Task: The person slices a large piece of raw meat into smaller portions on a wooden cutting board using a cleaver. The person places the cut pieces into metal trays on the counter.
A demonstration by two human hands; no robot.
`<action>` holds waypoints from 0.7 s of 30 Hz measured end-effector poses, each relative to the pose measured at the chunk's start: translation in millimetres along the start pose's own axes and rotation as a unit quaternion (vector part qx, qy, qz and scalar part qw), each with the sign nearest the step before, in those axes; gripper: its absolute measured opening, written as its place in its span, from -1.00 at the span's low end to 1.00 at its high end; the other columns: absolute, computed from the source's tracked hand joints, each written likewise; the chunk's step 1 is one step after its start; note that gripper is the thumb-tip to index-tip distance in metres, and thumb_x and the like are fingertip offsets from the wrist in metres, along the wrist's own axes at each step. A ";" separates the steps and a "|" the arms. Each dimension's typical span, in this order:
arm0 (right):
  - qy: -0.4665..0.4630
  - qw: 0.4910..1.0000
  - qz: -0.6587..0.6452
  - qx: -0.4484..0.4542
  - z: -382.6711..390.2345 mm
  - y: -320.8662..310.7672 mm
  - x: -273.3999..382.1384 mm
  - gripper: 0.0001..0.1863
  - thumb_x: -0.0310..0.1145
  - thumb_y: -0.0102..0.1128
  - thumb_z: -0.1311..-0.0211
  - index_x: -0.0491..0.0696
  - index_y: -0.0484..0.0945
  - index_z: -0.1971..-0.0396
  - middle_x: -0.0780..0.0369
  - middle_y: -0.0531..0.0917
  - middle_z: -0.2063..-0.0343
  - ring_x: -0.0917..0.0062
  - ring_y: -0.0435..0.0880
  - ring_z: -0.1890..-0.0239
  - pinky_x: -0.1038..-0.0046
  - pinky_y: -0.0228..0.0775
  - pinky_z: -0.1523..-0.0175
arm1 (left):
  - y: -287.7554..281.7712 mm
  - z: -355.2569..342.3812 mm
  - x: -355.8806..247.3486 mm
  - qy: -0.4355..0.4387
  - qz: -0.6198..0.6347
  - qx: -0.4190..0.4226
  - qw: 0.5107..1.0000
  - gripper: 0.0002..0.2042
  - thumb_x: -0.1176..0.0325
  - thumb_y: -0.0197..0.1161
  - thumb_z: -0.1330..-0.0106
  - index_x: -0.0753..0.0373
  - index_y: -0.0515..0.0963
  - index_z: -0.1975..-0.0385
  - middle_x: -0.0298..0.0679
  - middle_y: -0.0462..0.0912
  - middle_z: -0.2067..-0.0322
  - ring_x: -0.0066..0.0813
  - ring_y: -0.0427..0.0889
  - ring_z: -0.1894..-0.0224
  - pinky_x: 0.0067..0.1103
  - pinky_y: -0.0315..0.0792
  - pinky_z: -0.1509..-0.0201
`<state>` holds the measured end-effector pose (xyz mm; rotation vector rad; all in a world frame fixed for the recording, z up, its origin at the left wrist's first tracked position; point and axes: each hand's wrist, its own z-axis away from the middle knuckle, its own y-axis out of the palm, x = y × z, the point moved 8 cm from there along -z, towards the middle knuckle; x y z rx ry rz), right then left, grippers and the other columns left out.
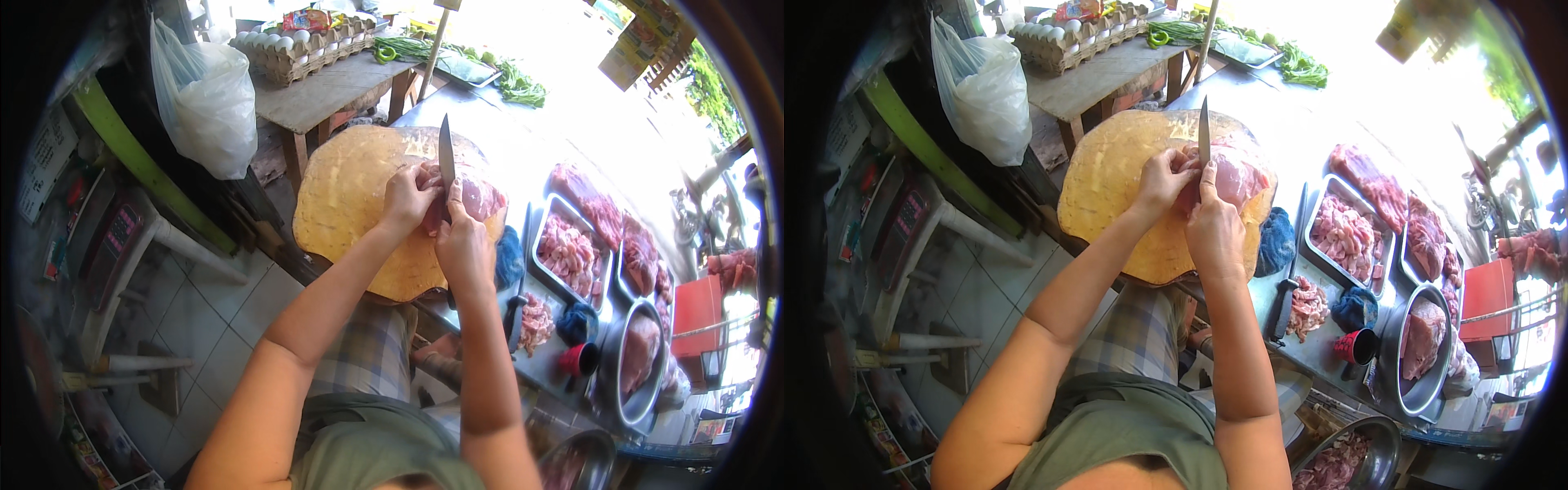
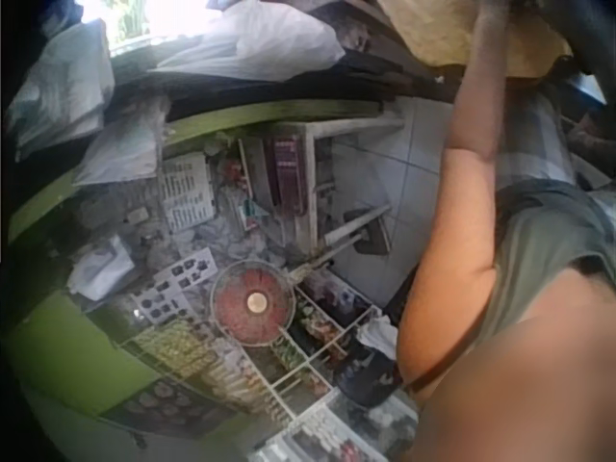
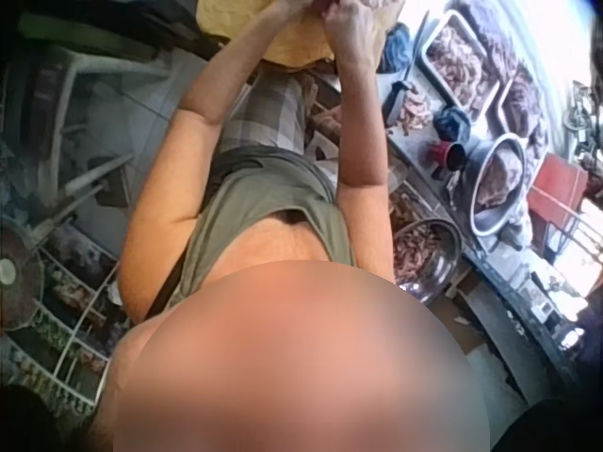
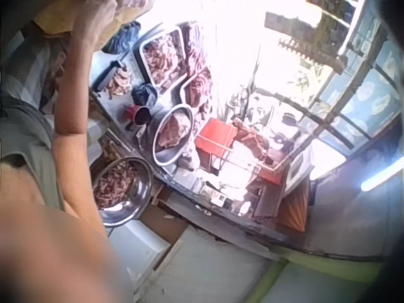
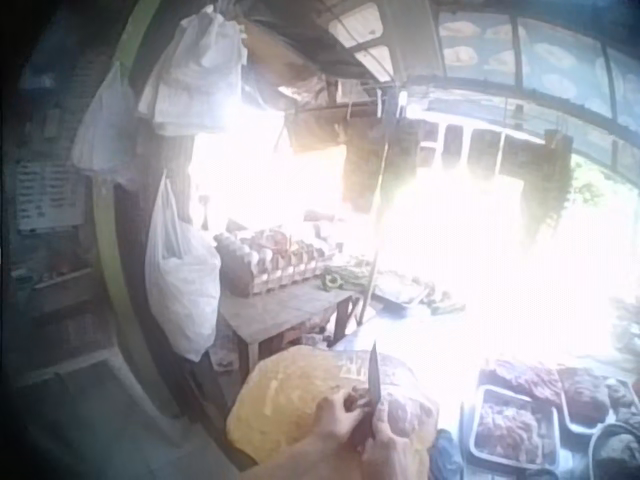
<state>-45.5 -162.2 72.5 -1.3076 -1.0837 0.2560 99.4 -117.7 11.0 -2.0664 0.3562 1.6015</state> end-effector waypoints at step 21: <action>0.020 0.994 0.066 0.089 87.9 17.4 -26.9 -0.24 -0.44 0.15 -0.26 0.08 0.22 -0.50 -0.14 0.69 0.43 -0.03 0.71 0.35 0.01 0.52 0.13 | 6.9 -25.3 43.1 -0.045 0.012 -0.101 0.994 -0.90 0.52 0.37 -0.21 0.39 0.63 0.33 -0.18 0.71 0.44 -0.44 0.67 0.37 -0.49 0.55 0.25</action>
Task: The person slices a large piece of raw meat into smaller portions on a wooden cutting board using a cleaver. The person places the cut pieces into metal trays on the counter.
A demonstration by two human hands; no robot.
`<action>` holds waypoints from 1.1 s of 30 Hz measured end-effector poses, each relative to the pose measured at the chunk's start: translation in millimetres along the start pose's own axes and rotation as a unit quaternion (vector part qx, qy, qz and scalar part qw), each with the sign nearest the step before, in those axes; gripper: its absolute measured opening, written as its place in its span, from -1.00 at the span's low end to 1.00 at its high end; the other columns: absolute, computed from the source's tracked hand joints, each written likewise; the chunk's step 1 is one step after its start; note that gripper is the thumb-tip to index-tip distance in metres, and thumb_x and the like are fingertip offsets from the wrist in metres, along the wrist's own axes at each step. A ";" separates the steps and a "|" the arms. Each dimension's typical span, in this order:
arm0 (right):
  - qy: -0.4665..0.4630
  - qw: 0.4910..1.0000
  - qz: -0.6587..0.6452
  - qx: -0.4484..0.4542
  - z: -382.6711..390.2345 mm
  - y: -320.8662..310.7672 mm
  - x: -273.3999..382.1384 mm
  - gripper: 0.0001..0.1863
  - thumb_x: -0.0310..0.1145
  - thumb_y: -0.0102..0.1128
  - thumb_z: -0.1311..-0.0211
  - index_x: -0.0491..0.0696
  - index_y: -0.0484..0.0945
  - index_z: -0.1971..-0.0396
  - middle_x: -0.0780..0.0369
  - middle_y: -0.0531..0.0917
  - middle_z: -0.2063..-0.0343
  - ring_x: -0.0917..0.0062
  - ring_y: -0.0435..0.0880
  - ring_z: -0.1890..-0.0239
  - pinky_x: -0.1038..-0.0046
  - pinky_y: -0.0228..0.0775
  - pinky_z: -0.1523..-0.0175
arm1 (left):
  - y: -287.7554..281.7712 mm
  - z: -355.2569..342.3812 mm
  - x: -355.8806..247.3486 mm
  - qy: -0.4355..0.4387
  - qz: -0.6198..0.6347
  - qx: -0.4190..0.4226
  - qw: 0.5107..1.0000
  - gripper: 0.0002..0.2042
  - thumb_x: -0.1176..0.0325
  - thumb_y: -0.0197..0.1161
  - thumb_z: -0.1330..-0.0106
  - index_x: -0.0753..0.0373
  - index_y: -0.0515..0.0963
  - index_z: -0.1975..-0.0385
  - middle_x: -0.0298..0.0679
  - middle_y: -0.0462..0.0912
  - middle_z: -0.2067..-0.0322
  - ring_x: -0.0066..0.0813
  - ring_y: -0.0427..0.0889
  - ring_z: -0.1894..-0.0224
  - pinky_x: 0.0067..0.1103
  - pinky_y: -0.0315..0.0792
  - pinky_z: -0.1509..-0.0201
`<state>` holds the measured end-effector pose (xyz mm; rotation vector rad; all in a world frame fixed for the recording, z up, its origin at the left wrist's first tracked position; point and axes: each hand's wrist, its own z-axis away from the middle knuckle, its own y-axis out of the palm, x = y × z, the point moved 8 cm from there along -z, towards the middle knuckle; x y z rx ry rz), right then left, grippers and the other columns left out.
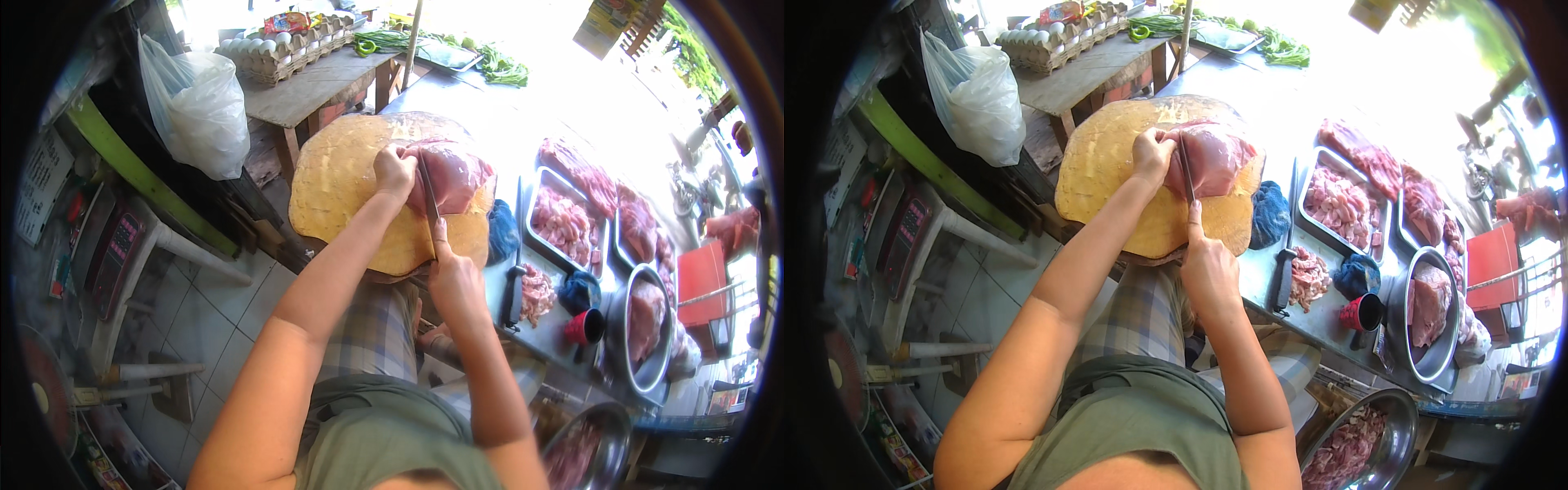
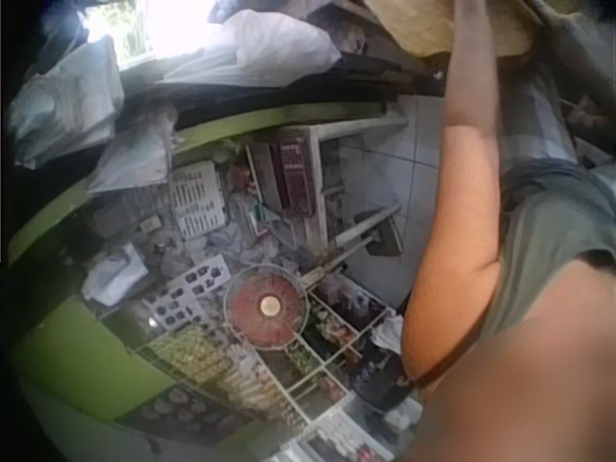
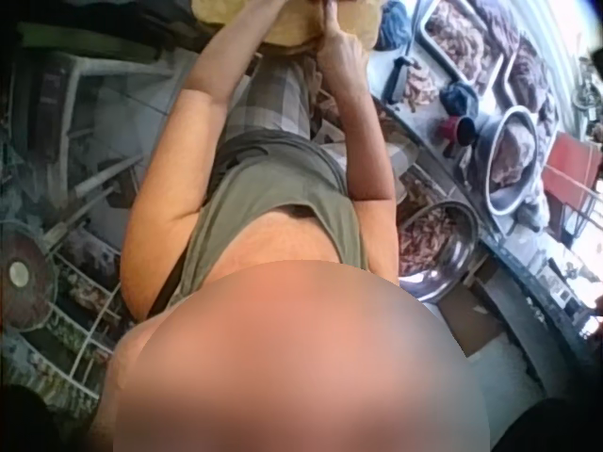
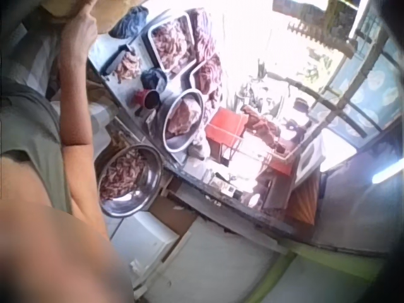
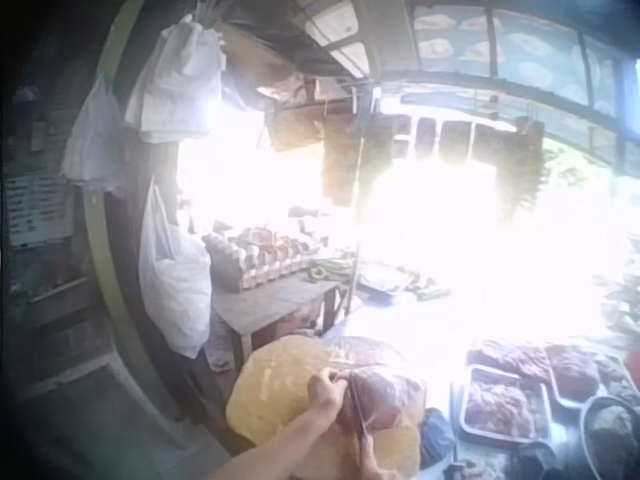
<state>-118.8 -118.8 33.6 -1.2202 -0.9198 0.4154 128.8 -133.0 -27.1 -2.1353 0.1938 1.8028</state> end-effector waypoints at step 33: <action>-0.011 0.999 0.036 -0.006 -49.4 -3.2 20.1 -0.31 -0.47 0.02 -0.23 0.03 0.32 -0.44 -0.10 0.72 0.37 0.01 0.75 0.25 0.05 0.56 0.06 | -3.1 10.2 21.2 -0.001 0.174 0.007 0.985 -0.87 0.46 0.16 -0.49 0.38 0.56 0.29 -0.29 0.66 0.39 -0.66 0.51 0.37 -0.57 0.46 0.28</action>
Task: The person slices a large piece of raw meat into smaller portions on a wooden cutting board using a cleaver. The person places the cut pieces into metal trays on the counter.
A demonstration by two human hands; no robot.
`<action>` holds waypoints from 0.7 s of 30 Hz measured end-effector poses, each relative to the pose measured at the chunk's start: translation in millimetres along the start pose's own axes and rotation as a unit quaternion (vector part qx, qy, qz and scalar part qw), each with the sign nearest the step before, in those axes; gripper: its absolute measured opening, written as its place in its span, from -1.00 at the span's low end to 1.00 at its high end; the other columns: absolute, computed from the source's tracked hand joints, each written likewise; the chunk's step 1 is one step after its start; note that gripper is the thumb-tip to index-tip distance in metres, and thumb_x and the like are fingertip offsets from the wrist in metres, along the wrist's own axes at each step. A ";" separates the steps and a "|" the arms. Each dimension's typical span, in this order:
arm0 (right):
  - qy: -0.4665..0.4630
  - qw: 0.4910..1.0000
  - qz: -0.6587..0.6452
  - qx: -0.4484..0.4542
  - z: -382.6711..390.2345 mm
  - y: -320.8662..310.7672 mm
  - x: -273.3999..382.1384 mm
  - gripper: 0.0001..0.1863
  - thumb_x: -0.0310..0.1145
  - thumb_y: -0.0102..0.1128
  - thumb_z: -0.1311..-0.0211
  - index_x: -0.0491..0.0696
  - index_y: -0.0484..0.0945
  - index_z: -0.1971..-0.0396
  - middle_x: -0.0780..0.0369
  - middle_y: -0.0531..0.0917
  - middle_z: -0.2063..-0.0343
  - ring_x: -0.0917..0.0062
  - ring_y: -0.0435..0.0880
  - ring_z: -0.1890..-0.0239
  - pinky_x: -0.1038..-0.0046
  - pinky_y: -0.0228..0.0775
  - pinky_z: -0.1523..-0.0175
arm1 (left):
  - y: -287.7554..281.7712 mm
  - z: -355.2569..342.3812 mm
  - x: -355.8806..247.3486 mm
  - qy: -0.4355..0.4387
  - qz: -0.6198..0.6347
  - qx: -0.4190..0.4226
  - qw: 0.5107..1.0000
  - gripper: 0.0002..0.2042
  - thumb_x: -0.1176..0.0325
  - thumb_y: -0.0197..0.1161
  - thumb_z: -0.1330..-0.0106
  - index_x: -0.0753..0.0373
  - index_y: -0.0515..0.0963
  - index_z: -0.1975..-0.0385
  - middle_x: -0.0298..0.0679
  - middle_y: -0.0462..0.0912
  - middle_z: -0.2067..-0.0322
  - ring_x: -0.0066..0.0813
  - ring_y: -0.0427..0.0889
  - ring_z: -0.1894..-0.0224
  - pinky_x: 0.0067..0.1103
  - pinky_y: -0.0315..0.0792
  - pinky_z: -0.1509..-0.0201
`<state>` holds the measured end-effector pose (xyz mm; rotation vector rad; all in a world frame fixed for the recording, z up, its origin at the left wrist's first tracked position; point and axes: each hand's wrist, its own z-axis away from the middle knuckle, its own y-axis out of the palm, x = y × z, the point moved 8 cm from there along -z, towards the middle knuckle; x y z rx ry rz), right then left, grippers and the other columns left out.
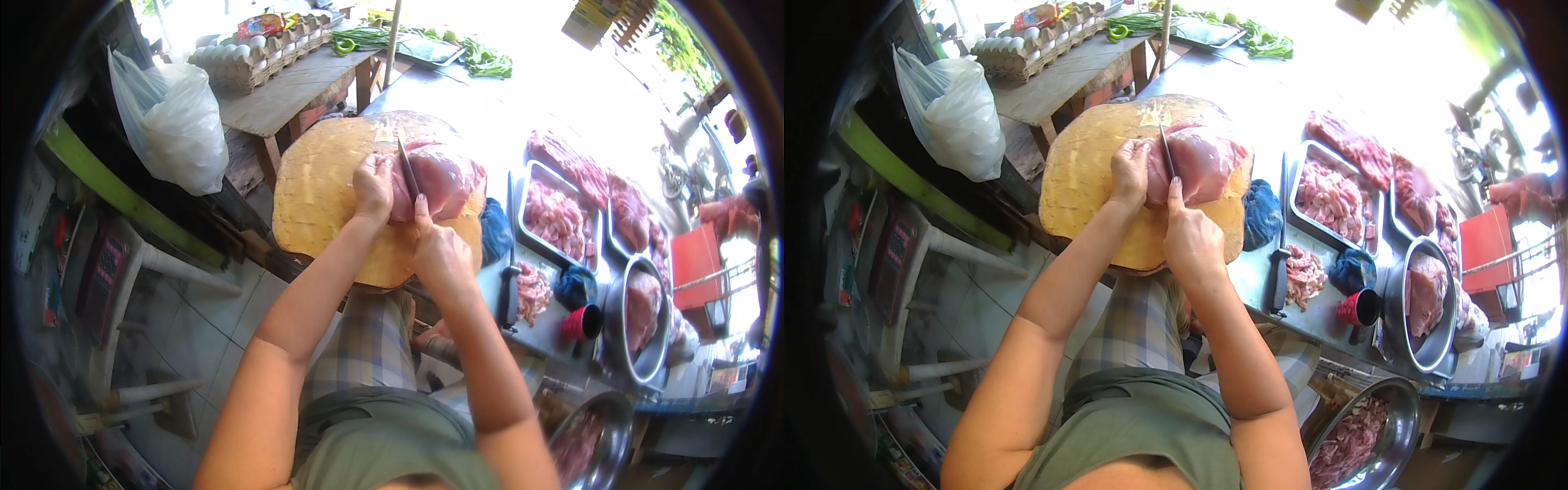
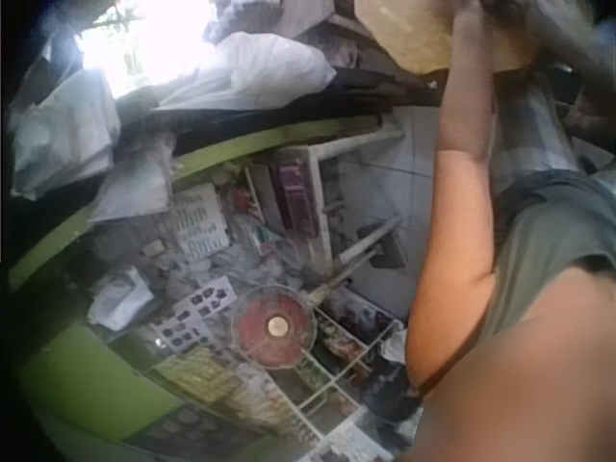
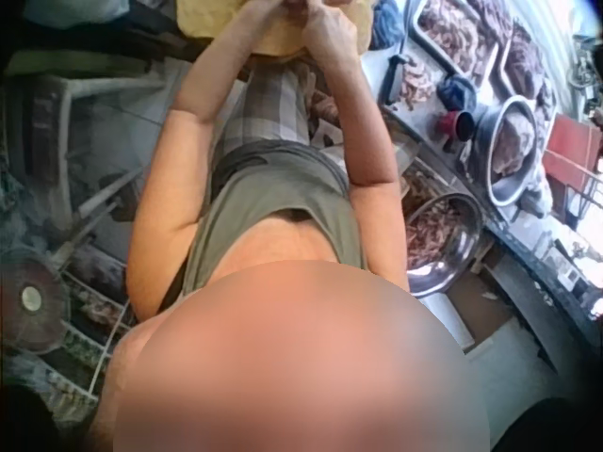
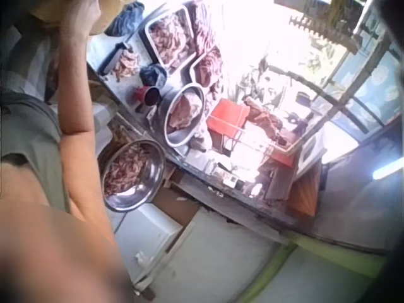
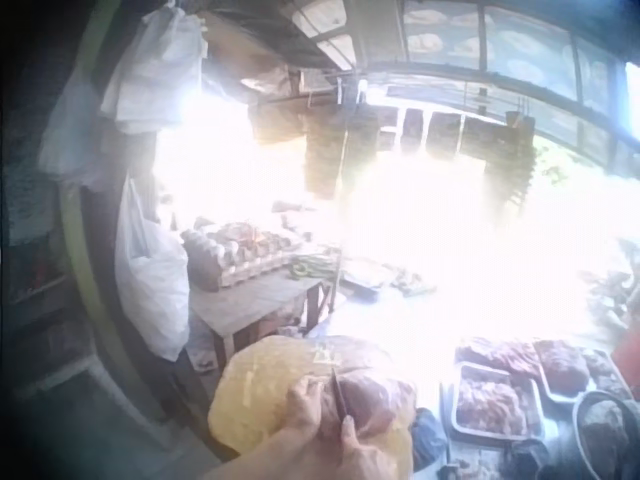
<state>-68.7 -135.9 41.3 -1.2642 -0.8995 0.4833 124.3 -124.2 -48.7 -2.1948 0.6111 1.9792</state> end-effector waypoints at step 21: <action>-0.051 0.994 -0.047 -0.087 -42.8 -38.6 30.7 -0.29 -0.49 0.07 -0.22 -0.22 0.24 -0.43 -0.06 0.74 0.36 0.12 0.77 0.28 0.12 0.57 0.14 | 17.4 -17.0 -50.7 0.060 -0.523 0.157 0.836 -0.70 0.17 0.21 -0.39 0.28 0.68 0.15 0.10 0.73 0.16 0.07 0.71 0.04 -0.18 0.55 -0.09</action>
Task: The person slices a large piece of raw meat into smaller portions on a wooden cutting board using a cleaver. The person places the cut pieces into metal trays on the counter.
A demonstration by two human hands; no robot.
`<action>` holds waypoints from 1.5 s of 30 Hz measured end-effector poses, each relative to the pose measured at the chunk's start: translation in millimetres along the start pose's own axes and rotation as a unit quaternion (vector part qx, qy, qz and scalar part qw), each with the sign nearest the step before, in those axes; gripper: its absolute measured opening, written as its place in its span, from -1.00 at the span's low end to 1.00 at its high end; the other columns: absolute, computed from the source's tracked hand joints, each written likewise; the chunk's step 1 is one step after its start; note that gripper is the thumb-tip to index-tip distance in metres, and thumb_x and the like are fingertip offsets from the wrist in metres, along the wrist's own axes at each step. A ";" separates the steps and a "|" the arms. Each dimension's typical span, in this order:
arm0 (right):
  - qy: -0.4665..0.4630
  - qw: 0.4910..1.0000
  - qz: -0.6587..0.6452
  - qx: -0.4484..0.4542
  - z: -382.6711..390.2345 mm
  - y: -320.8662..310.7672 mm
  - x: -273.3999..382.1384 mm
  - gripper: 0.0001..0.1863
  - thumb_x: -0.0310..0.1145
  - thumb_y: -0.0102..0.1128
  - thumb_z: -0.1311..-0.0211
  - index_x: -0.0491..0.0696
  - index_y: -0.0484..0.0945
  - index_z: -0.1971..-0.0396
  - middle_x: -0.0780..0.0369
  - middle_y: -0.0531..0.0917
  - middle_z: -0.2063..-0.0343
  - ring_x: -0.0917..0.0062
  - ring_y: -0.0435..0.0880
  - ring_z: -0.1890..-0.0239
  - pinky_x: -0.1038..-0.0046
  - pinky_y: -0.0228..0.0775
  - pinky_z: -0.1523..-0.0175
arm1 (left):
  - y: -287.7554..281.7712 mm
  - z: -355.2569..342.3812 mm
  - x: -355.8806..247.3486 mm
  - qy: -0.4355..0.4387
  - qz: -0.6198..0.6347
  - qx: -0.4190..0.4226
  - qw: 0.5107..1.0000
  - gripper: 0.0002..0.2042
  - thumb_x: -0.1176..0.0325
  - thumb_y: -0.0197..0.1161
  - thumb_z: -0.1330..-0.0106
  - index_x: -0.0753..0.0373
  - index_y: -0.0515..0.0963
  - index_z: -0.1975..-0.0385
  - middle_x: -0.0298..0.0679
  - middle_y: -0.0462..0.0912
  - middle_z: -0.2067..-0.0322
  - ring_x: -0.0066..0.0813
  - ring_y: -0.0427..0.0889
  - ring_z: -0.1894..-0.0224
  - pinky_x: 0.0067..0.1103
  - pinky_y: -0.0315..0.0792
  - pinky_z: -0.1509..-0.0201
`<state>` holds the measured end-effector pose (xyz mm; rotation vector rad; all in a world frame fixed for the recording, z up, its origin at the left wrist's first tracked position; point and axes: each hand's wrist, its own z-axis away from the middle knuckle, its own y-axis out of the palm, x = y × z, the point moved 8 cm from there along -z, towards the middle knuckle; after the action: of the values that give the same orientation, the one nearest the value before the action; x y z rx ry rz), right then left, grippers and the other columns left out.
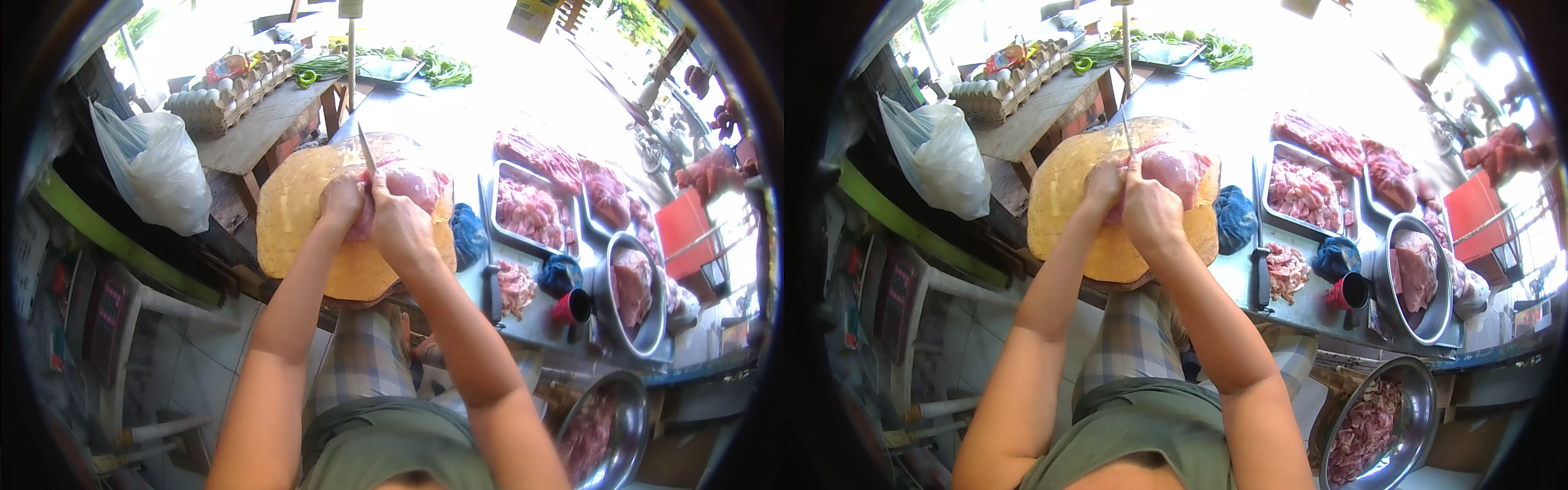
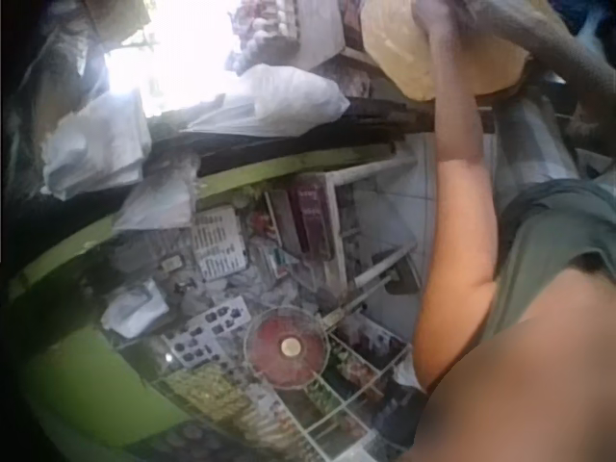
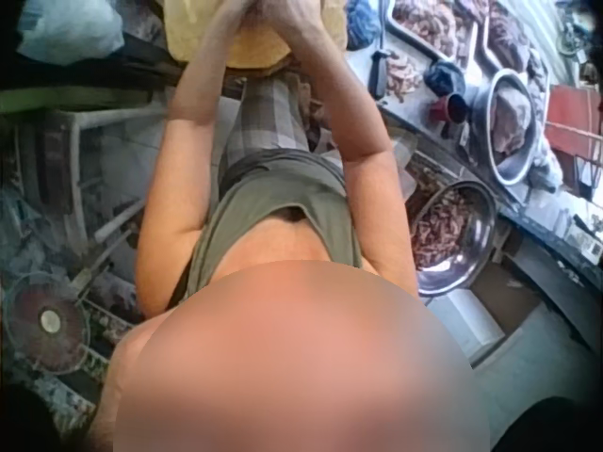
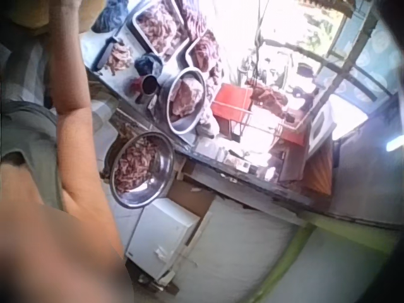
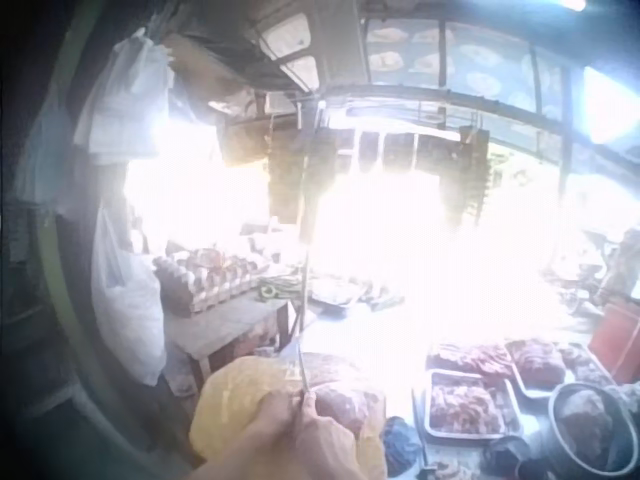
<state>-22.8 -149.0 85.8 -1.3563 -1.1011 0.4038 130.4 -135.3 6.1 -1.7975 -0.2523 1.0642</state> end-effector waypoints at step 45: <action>0.023 0.997 0.003 0.076 108.3 1.3 -46.1 -0.27 -0.46 0.09 -0.23 0.05 0.28 -0.46 -0.11 0.70 0.42 0.00 0.73 0.32 0.04 0.52 0.16 | -72.7 64.2 -13.0 0.313 0.103 0.086 0.940 -0.86 0.39 0.23 -0.40 0.16 0.68 0.14 -0.29 0.72 0.11 -0.39 0.65 -0.05 -0.33 0.44 -0.18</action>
<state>-131.8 -123.3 49.4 -1.2295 -1.0075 0.4504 94.7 -66.2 65.5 -1.9275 0.4114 0.5785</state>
